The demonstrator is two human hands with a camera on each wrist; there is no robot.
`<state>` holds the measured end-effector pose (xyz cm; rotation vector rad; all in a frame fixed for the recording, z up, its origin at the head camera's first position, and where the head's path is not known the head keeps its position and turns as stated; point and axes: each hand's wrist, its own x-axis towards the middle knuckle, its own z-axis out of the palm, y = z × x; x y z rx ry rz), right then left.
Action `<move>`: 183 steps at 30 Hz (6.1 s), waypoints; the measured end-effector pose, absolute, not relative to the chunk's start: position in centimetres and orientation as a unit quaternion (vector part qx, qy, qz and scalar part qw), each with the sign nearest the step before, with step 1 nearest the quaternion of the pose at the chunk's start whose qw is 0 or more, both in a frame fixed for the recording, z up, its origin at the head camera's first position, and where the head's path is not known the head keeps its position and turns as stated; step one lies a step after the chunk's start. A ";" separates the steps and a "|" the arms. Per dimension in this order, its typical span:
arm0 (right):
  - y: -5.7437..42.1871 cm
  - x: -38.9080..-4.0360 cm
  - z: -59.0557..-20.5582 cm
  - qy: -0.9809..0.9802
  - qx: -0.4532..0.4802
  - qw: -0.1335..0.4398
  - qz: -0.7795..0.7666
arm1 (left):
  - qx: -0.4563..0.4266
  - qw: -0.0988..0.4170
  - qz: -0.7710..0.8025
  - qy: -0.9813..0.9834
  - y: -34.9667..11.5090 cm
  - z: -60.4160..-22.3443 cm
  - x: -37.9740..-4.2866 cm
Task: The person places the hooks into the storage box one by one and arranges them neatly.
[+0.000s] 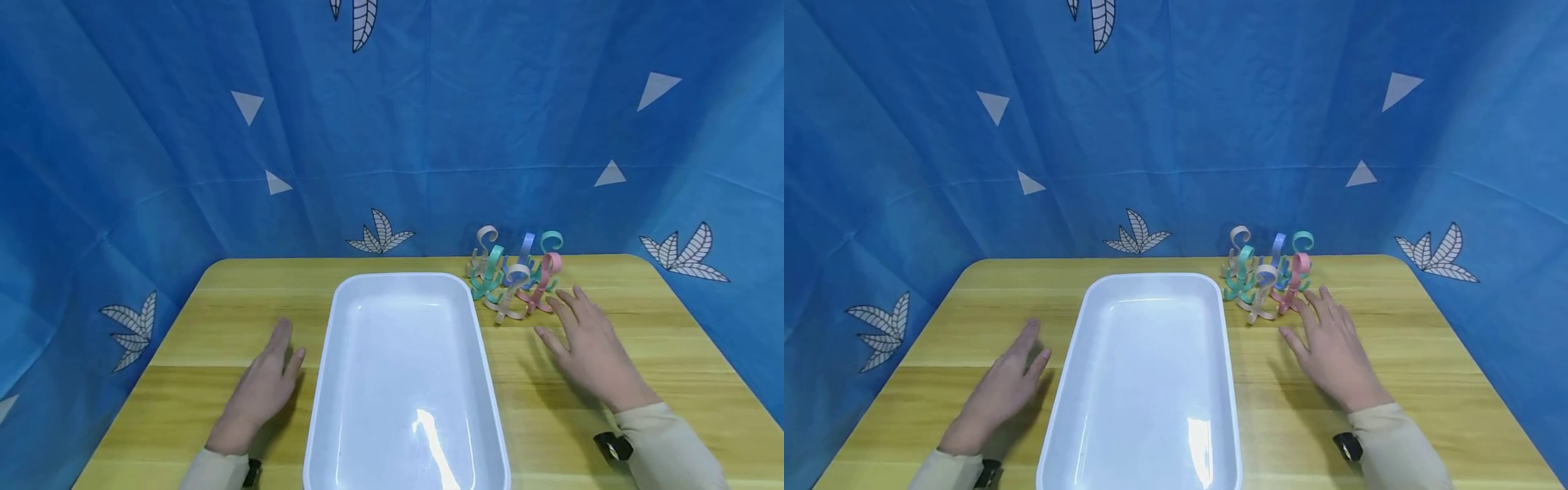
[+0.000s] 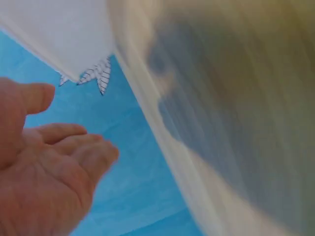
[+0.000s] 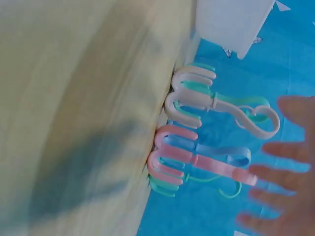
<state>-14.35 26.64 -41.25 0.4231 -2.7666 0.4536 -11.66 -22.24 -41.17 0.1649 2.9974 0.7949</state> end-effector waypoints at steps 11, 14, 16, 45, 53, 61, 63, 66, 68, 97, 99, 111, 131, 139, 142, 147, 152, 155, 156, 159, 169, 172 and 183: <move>25.6 -16.2 -39.1 -0.896 0.124 0.198 0.376 | 0.047 0.062 0.462 0.883 -20.4 -40.6 -11.2; 25.0 -16.9 -38.6 -0.881 0.112 0.198 0.414 | 0.037 0.073 0.502 0.861 -19.7 -40.5 -11.2; 24.5 -17.4 -38.4 -0.880 0.114 0.200 0.415 | 0.027 0.080 0.525 0.847 -19.4 -40.5 -11.2; 24.3 -20.9 -38.3 -0.907 0.075 0.139 0.389 | 0.034 0.095 0.546 0.832 -19.6 -41.7 -11.4; 24.6 -19.5 -36.9 -0.913 0.088 0.157 0.365 | 0.019 0.098 0.559 0.823 -19.0 -41.8 -11.6; 24.6 -17.6 -35.9 -0.915 0.145 0.187 0.326 | 0.008 0.111 0.566 0.816 -18.8 -41.8 -11.4; 24.7 -17.2 -35.6 -0.917 0.158 0.189 0.314 | 0.006 0.113 0.566 0.816 -18.8 -41.8 -11.4; 24.7 -16.7 -35.1 -0.920 0.171 0.183 0.301 | -0.004 0.113 0.568 0.815 -18.7 -41.8 -11.5; 24.7 -16.5 -34.7 -0.922 0.176 0.178 0.297 | -0.012 0.107 0.572 0.813 -18.7 -41.9 -11.4; 18.7 -19.5 -28.9 -0.876 0.333 0.187 0.296 | -0.090 0.102 0.560 0.818 -19.1 -41.1 -11.0; 18.1 -19.7 -29.0 -0.873 0.335 0.170 0.309 | -0.091 0.105 0.562 0.816 -19.0 -41.1 -11.0; 14.2 -20.9 -29.1 -0.874 0.326 0.082 0.350 | -0.091 0.121 0.564 0.812 -19.2 -40.9 -11.1; 9.3 -22.6 -31.3 -0.861 0.368 0.031 0.350 | -0.087 0.123 0.566 0.811 -19.0 -40.8 -11.0; 7.7 -23.1 -32.1 -0.862 0.384 0.022 0.331 | -0.088 0.117 0.564 0.813 -19.3 -40.9 -10.8; 7.3 -23.3 -32.2 -0.866 0.378 0.007 0.326 | -0.088 0.118 0.564 0.812 -19.3 -40.8 -10.8; 6.6 -23.4 -32.5 -0.876 0.362 -0.016 0.318 | -0.092 0.118 0.568 0.810 -19.3 -40.8 -10.9; 6.1 -23.5 -33.0 -0.877 0.358 -0.011 0.320 | -0.091 0.119 0.567 0.810 -19.4 -40.9 -10.8; 5.9 -23.5 -33.3 -0.876 0.356 -0.017 0.324 | -0.094 0.121 0.563 0.812 -19.4 -41.0 -10.7; 5.8 -23.5 -33.4 -0.876 0.355 -0.021 0.325 | -0.095 0.122 0.564 0.812 -19.4 -41.0 -10.6; 5.9 -23.5 -33.6 -0.877 0.351 -0.028 0.327 | -0.096 0.121 0.567 0.809 -19.5 -41.1 -10.6; 7.8 -23.0 -33.3 -0.881 0.340 0.013 0.328 | -0.082 0.123 0.579 0.802 -19.5 -41.1 -10.9; 8.5 -22.9 -33.5 -0.883 0.336 0.017 0.329 | -0.084 0.122 0.581 0.800 -19.4 -41.1 -10.9; 10.8 -22.1 -33.4 -0.897 0.298 0.039 0.323 | -0.075 0.127 0.589 0.795 -19.5 -41.0 -10.9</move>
